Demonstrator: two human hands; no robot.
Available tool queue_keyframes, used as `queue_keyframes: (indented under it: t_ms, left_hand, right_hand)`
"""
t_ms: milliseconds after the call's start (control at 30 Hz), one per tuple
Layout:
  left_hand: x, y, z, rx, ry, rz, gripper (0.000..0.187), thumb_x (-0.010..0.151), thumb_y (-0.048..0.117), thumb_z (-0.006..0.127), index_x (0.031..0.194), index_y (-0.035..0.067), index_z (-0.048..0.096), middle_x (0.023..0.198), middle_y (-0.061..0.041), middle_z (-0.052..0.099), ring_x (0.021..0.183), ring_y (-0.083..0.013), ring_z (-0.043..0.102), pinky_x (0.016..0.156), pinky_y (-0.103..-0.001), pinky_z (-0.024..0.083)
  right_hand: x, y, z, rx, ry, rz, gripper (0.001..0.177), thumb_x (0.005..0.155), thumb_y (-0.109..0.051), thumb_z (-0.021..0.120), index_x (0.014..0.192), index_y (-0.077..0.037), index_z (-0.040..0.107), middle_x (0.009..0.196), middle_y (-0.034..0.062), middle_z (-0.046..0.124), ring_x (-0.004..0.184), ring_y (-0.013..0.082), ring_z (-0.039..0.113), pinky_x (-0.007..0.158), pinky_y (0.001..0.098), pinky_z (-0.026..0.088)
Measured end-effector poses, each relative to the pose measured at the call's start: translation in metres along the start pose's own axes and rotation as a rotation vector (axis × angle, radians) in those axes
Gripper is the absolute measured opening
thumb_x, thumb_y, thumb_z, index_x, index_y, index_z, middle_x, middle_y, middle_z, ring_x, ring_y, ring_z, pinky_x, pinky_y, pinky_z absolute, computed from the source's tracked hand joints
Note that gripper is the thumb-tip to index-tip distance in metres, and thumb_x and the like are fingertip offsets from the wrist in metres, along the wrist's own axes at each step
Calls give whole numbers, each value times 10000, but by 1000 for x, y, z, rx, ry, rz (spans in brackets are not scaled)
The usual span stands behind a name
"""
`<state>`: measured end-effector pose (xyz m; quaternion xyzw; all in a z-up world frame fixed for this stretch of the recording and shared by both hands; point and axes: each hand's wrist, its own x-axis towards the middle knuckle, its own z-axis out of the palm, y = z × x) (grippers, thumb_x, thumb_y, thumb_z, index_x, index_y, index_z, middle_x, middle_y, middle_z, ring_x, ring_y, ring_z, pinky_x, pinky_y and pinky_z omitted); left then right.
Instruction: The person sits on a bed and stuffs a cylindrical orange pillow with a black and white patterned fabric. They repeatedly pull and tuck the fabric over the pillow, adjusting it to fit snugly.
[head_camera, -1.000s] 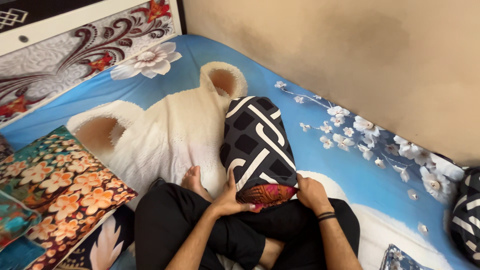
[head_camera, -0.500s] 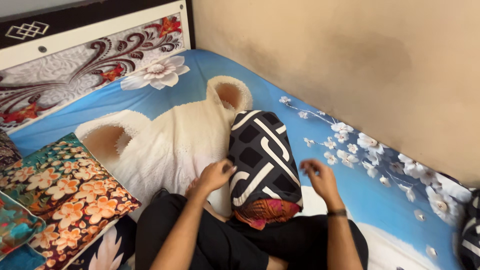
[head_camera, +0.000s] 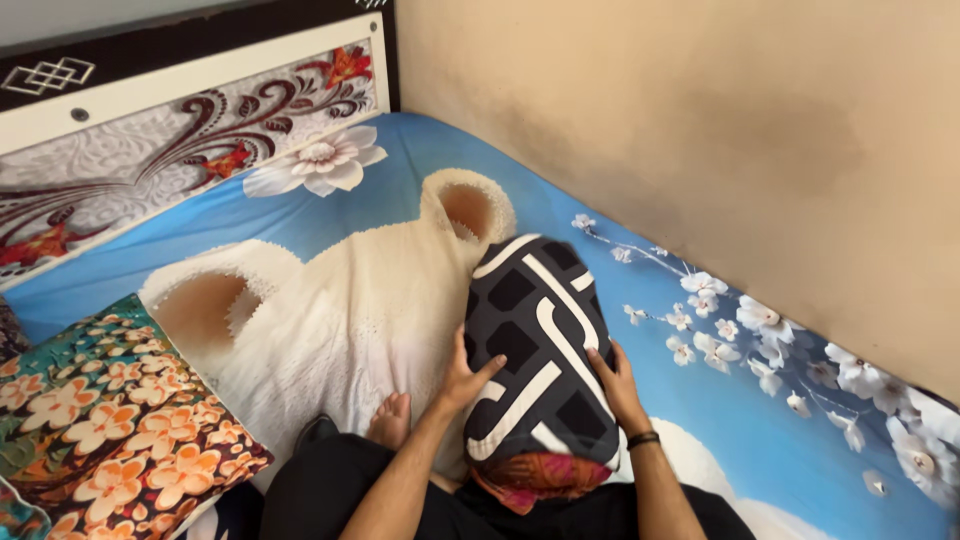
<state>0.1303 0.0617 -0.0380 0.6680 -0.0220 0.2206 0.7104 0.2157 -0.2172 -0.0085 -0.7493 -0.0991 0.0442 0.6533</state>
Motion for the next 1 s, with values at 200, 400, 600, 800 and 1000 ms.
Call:
queue_keyframes:
  t_ms: [200, 400, 600, 800, 1000]
  left_hand:
    - [11, 69, -17, -89, -2, 164, 1002, 829, 271, 829, 1615, 79, 238, 1629, -193, 364, 1510, -320, 334, 1224, -440, 282]
    - [0, 106, -26, -167, 118, 40, 694, 1046, 299, 534, 1645, 107, 241, 1703, -106, 275, 1567, -261, 246, 1248, -405, 247]
    - [-22, 141, -7, 296, 380, 293, 244, 1029, 168, 530, 1240, 47, 539, 1236, -99, 574, 1167, -222, 609, 883, -330, 567]
    - [-39, 182, -5, -133, 226, 66, 114, 1036, 179, 519, 1021, 66, 528, 911, 3, 523, 688, -103, 426, 590, -270, 353]
    - [-25, 191, 9, 54, 302, 152, 326, 1092, 224, 494, 830, 30, 509, 659, 14, 424, 649, -73, 390, 581, -264, 371]
  right_hand:
    - [-42, -62, 10, 16, 89, -441, 917, 839, -405, 765, 1518, -5, 296, 1364, 146, 528, 1250, 247, 547, 1022, 384, 470]
    - [-52, -62, 6, 433, -115, -449, 809, 996, -473, 683, 1564, 37, 417, 1380, 207, 584, 1268, 284, 575, 1087, 403, 458]
    - [-54, -7, 21, 75, -21, -576, 705, 971, -383, 681, 1505, 11, 443, 1403, 176, 588, 1276, 278, 585, 1079, 402, 466]
    - [-41, 3, 22, -155, 34, -698, 604, 956, -302, 685, 1443, 7, 505, 1384, 165, 619, 1259, 282, 608, 1061, 404, 479]
    - [-41, -1, 20, -219, 54, -757, 510, 940, -221, 689, 1382, 3, 568, 1365, 154, 650, 1241, 285, 630, 1043, 405, 492]
